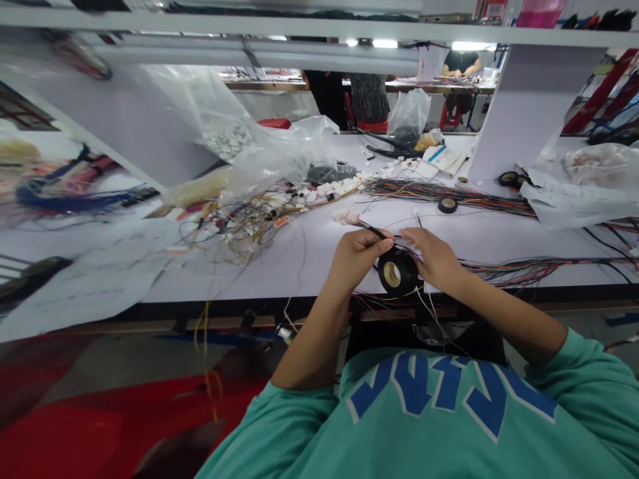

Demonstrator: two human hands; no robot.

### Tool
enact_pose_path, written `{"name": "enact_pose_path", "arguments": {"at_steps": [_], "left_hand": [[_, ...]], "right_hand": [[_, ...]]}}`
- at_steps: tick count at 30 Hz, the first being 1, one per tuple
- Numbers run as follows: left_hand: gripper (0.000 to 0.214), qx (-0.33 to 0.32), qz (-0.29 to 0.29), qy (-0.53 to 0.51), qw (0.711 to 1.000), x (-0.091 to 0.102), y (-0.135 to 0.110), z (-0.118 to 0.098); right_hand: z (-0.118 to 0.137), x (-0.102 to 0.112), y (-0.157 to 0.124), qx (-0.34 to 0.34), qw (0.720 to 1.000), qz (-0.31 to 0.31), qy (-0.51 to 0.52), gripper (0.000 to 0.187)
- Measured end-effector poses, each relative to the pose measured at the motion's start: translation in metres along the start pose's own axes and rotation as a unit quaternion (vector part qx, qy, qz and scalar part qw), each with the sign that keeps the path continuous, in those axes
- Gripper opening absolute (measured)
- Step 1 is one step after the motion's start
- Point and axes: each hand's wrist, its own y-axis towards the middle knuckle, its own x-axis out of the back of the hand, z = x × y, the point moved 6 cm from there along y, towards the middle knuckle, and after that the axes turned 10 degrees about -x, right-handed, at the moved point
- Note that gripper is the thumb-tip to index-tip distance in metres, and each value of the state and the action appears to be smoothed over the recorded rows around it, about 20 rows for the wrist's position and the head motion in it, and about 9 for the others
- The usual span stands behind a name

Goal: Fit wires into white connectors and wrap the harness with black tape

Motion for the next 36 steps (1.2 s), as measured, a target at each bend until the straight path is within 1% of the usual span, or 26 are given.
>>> {"name": "enact_pose_path", "arguments": {"at_steps": [1,2,4,5,6,7,8,9,10,13,14,15,17,18,20,21,23,25,26,28,30,34,36], "left_hand": [[0.02,-0.002,-0.003,0.007,1.0,0.0,0.001,-0.001],[0.019,-0.001,-0.004,0.015,1.0,-0.001,0.002,-0.002],[0.017,0.004,-0.007,0.023,1.0,-0.002,0.004,-0.003],[0.016,0.008,-0.007,0.022,1.0,-0.003,0.004,-0.003],[0.016,0.014,-0.004,0.016,1.0,-0.004,0.005,-0.003],[0.016,0.02,-0.001,0.006,1.0,-0.005,0.005,-0.003],[0.017,0.026,0.003,-0.005,1.0,-0.006,0.004,-0.002],[0.018,0.028,0.007,-0.015,0.999,-0.007,0.003,-0.002],[0.019,0.027,0.013,-0.02,0.999,-0.007,0.001,-0.002],[0.021,-0.002,0.033,-0.003,0.999,-0.009,-0.004,-0.008],[0.02,-0.021,0.044,0.015,0.999,-0.01,-0.004,-0.012],[0.018,-0.045,0.059,0.035,0.997,-0.011,-0.004,-0.016],[0.017,-0.106,0.077,0.074,0.989,-0.014,-0.002,-0.024],[0.017,-0.136,0.076,0.087,0.984,-0.014,0.0,-0.027],[0.016,-0.177,0.042,0.074,0.981,-0.011,0.004,-0.026],[0.017,-0.181,0.019,0.045,0.982,-0.008,0.006,-0.022],[0.02,-0.147,-0.013,-0.039,0.988,-0.005,0.007,-0.007],[0.027,-0.087,-0.022,-0.111,0.99,-0.006,0.007,0.01],[0.03,-0.061,-0.024,-0.132,0.989,-0.007,0.006,0.016],[0.035,-0.033,-0.031,-0.155,0.987,-0.009,0.005,0.022],[0.038,-0.027,-0.028,-0.184,0.982,-0.011,0.005,0.022],[0.038,-0.044,-0.005,-0.247,0.968,-0.014,0.005,0.019],[0.035,-0.057,-0.006,-0.229,0.972,-0.013,0.001,0.019]], "right_hand": [[0.01,0.002,-0.002,0.063,0.997,0.008,-0.046,0.028],[0.022,0.003,-0.006,0.132,0.987,0.023,-0.09,0.029],[0.044,0.004,-0.017,0.254,0.95,0.062,-0.172,0.028],[0.052,0.005,-0.022,0.297,0.929,0.079,-0.206,0.028],[0.058,0.006,-0.026,0.325,0.913,0.091,-0.231,0.028],[0.062,0.009,-0.029,0.337,0.903,0.101,-0.246,0.027],[0.063,0.012,-0.029,0.33,0.903,0.112,-0.253,0.024],[0.06,0.016,-0.028,0.308,0.909,0.123,-0.253,0.021],[0.055,0.02,-0.024,0.274,0.92,0.131,-0.249,0.022],[0.027,0.027,-0.008,0.145,0.948,0.14,-0.244,0.045],[0.018,0.027,-0.002,0.113,0.954,0.139,-0.241,0.046],[0.01,0.025,0.004,0.091,0.959,0.136,-0.231,0.042],[0.0,0.018,0.014,0.071,0.971,0.127,-0.188,0.032],[-0.003,0.015,0.018,0.064,0.979,0.119,-0.153,0.029],[-0.01,0.008,0.024,0.031,0.992,0.107,-0.061,0.026],[-0.014,0.004,0.025,0.001,0.994,0.109,-0.011,0.026],[-0.022,-0.001,0.023,-0.065,0.986,0.129,0.081,0.028],[-0.026,-0.004,0.016,-0.11,0.971,0.153,0.149,0.027],[-0.027,-0.005,0.013,-0.119,0.964,0.163,0.175,0.025],[-0.026,-0.005,0.007,-0.126,0.952,0.176,0.214,0.021],[-0.024,-0.005,0.003,-0.138,0.948,0.169,0.23,0.017],[-0.024,-0.003,0.0,-0.192,0.94,0.114,0.258,0.009],[-0.024,-0.004,-0.002,-0.22,0.932,0.089,0.275,0.007]]}}
